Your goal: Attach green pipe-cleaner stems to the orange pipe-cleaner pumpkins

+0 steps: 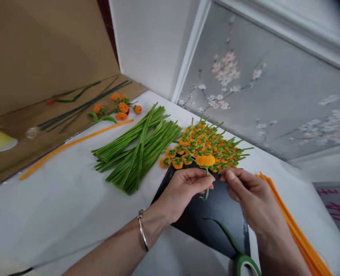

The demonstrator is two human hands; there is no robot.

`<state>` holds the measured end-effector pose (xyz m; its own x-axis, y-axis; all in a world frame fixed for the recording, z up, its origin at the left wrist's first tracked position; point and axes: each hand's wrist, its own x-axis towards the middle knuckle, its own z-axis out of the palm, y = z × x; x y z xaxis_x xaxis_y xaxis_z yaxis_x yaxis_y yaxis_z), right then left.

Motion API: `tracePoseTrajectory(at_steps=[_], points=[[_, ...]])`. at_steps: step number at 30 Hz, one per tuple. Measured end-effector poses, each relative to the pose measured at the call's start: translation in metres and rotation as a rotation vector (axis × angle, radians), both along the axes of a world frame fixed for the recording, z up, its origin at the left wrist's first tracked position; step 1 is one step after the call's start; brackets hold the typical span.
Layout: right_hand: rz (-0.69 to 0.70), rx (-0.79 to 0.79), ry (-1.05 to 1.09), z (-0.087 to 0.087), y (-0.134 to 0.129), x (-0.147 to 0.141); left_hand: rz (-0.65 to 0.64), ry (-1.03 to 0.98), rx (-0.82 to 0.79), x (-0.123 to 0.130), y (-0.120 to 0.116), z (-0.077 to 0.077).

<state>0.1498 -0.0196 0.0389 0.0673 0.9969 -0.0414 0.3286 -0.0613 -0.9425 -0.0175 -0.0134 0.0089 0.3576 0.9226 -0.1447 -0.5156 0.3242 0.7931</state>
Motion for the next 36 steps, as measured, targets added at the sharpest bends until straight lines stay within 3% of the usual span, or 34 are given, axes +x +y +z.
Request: tracePoseTrajectory(at_steps=[4, 8, 15, 19, 22, 29, 32, 36], points=[[0.007, -0.14, 0.309, -0.011, -0.033, -0.009, -0.031, 0.045, 0.03, 0.006, -0.004, -0.002], [0.016, -0.157, 0.555, -0.016, -0.039, -0.011, -0.114, 0.177, 0.059, 0.011, -0.01, -0.005], [0.111, -0.217, 0.74, -0.021, -0.044, 0.005, -0.249, 0.244, 0.057, 0.013, -0.015, 0.0], [0.149, -0.235, 0.821, -0.023, -0.047, 0.006, -0.356, 0.176, 0.003, 0.013, -0.017, 0.003], [0.133, -0.218, 0.824, -0.024, -0.048, 0.007, -0.449, 0.085, -0.056, 0.01, -0.016, 0.0], [0.141, -0.186, 0.784, -0.025, -0.049, 0.011, -0.64, 0.144, -0.11, 0.007, -0.016, -0.008], [0.059, -0.174, 0.79, -0.026, -0.047, 0.005, -0.601, 0.171, -0.082, 0.009, -0.016, -0.009], [-0.142, -0.118, 0.849, -0.03, -0.044, -0.011, -0.427, 0.265, 0.024, 0.011, -0.015, -0.009]])
